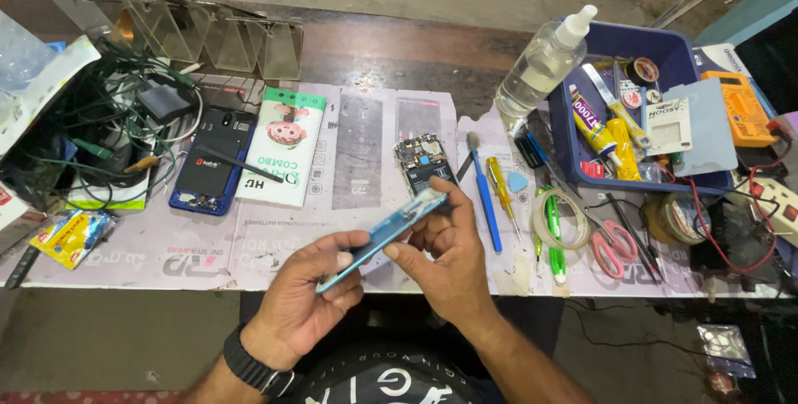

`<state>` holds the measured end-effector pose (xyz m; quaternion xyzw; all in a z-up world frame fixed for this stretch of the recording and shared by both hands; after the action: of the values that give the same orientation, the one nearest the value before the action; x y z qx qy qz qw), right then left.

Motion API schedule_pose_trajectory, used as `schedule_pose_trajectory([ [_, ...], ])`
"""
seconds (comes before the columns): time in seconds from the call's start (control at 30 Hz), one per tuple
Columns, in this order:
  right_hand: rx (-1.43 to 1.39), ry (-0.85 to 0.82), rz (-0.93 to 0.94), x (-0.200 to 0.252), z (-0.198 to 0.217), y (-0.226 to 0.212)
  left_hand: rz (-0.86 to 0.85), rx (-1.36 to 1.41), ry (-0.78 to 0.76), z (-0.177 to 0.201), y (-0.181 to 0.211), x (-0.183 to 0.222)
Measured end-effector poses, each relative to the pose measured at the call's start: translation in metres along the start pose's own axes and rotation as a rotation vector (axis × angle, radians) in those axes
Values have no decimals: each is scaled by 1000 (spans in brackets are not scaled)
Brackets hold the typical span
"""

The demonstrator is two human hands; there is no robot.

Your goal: The person disassembles a smartphone by removing the back cover and unscrewing internal components. They use a screwdriver and a prying tool to separate parts and handle the battery and motherboard. The person then places a new back cover on the table.

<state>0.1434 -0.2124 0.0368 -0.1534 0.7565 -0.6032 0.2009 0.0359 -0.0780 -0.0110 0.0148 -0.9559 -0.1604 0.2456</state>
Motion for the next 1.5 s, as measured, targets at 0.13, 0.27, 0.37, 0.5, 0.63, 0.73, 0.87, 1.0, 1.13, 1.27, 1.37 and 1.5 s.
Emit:
schedule_pose_trajectory([
  [0.13,-179,-74,-86,-3,-3,7,-505,-508,347,-1,17,8],
  [0.27,-221,-84,-235,0,-8,30,-1128,-1128,352,-36,25,32],
  [0.37,-112,-93,-262,3,-5,43,-1257,-1195,265,-52,20,42],
  [0.5,37,-156,-275,3,-1,46,-1180,-1246,285,-50,23,37],
  [0.63,348,-197,-85,7,7,24,-990,-1123,571,-18,53,19],
  [0.73,581,-149,117,6,22,2,-1137,-1152,704,-4,90,21],
  [0.87,819,-115,312,3,48,-14,-1315,-1339,698,-1,111,9],
  [1.0,1062,-71,550,-9,66,-32,-1290,-1587,865,4,119,-10],
  [1.13,1238,-93,543,-28,63,-35,-1293,-1961,1018,-5,126,-21],
  [1.27,1466,-87,473,-31,42,-24,-1446,-2125,998,-28,124,-13],
  [1.37,1600,-31,449,-30,29,-22,-1610,-2128,790,-46,104,-2],
  [1.5,1625,7,372,-33,18,-27,-1375,-2132,317,-54,64,-2],
])
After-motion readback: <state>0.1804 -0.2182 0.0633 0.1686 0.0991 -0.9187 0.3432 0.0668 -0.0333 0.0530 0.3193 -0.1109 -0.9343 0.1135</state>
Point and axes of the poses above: each hand's wrist, its own x-axis away from the middle knuckle, its own z-axis out of the back of the hand, y = z × x, the point moved 5 cm from there along -x, towards the middle knuckle, and after that the axes turned 12 degrees about y, right-handed, at the moved point
